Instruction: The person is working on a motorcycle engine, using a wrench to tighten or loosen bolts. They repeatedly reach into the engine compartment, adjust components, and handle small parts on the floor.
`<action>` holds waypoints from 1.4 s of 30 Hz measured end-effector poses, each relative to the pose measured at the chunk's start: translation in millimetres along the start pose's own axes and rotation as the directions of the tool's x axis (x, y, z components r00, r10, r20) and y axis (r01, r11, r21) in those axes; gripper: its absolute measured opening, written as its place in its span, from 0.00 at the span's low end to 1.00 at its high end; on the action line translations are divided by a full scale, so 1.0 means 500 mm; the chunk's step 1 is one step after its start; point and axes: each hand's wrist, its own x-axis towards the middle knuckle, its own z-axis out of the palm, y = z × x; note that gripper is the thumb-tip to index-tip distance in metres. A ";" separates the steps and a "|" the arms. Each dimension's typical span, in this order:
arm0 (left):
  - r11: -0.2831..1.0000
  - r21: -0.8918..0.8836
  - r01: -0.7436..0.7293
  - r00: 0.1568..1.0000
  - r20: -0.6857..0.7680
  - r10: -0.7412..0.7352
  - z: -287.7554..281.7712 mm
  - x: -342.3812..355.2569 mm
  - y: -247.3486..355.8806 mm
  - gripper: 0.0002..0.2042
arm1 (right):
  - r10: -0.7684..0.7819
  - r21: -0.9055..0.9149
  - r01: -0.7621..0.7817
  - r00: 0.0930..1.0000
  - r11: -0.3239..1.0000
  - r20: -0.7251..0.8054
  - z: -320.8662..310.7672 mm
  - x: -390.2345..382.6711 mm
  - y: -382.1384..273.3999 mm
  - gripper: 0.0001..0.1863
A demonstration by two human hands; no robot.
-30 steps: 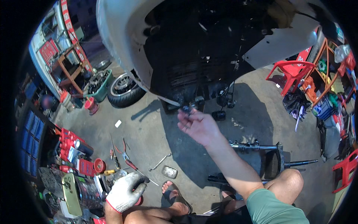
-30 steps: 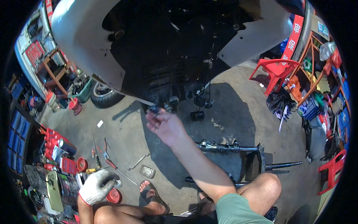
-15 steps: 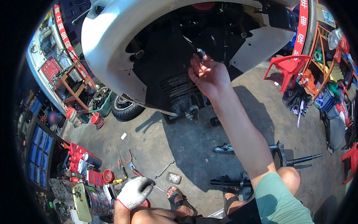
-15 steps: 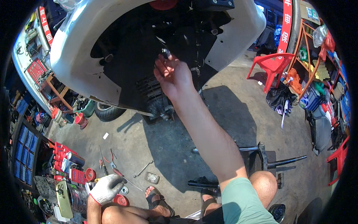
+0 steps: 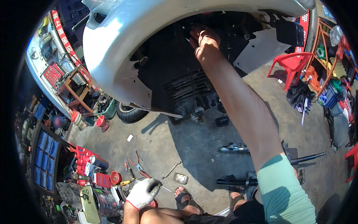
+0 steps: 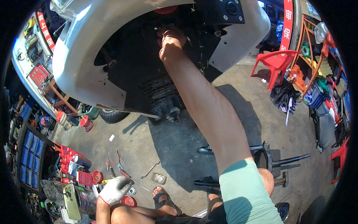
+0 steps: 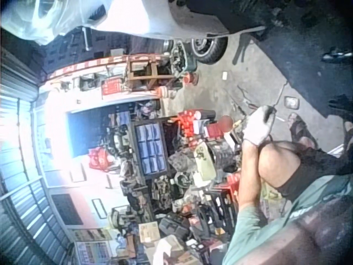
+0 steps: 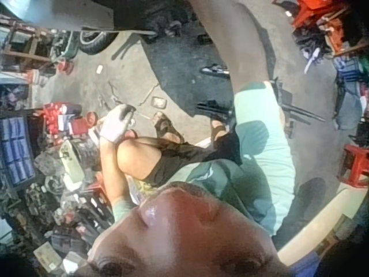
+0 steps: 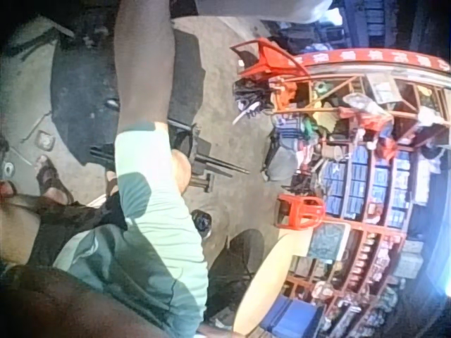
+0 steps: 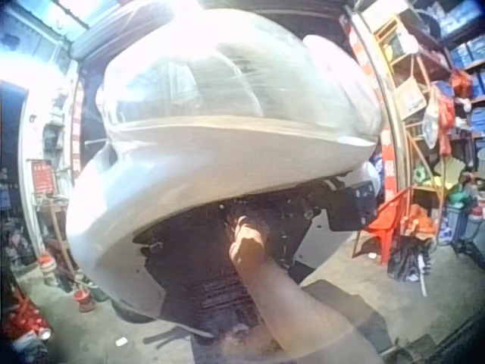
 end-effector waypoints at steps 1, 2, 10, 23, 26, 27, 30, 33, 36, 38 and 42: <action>1.000 -0.008 -0.007 1.000 0.007 0.007 0.000 0.005 0.002 0.13 | -0.048 0.016 0.048 0.999 0.999 0.014 -0.016 0.040 0.010 0.07; 1.000 -0.017 -0.009 1.000 0.016 0.010 0.001 0.010 0.001 0.13 | -0.093 0.031 0.092 0.995 0.995 0.027 -0.029 0.074 0.019 0.07; 1.000 -0.030 0.000 0.999 0.035 0.001 0.000 -0.003 -0.030 0.13 | -0.129 -0.093 0.127 0.992 0.988 -0.015 0.015 0.064 0.038 0.08; 0.998 -0.062 0.002 0.999 0.036 0.000 -0.011 -0.001 -0.015 0.13 | -0.248 -0.157 0.232 0.964 0.960 -0.093 0.002 0.185 0.050 0.09; 0.998 -0.059 0.000 0.999 0.034 0.002 -0.011 -0.001 -0.019 0.13 | -0.270 -0.151 0.254 0.957 0.955 -0.101 0.011 0.188 0.054 0.10; 0.998 -0.057 0.003 0.999 0.038 -0.001 -0.012 0.000 -0.017 0.13 | -0.266 -0.130 0.251 0.957 0.959 -0.119 0.013 0.188 0.051 0.11; 0.998 -0.054 0.015 0.999 0.042 -0.013 -0.014 0.000 -0.012 0.13 | -0.247 -0.072 0.238 0.955 0.968 -0.165 0.026 0.184 0.051 0.14; 0.998 -0.062 0.006 0.999 0.040 -0.004 -0.015 0.000 -0.013 0.14 | -0.278 -0.153 0.258 0.952 0.954 -0.129 0.025 0.173 0.052 0.13; 0.998 -0.067 0.006 0.999 0.040 -0.003 -0.015 -0.003 -0.016 0.13 | -0.378 -0.757 0.280 0.924 0.590 0.047 0.024 0.154 0.049 0.13; 0.998 -0.066 -0.002 0.999 0.043 0.005 -0.015 -0.001 -0.017 0.13 | -0.371 -0.922 0.163 0.880 -0.352 0.297 0.029 0.146 0.042 0.13; 0.996 -0.090 0.003 0.999 0.044 0.001 -0.015 0.000 -0.017 0.13 | -0.248 -0.646 0.056 0.896 -0.761 0.369 0.055 0.122 0.018 0.13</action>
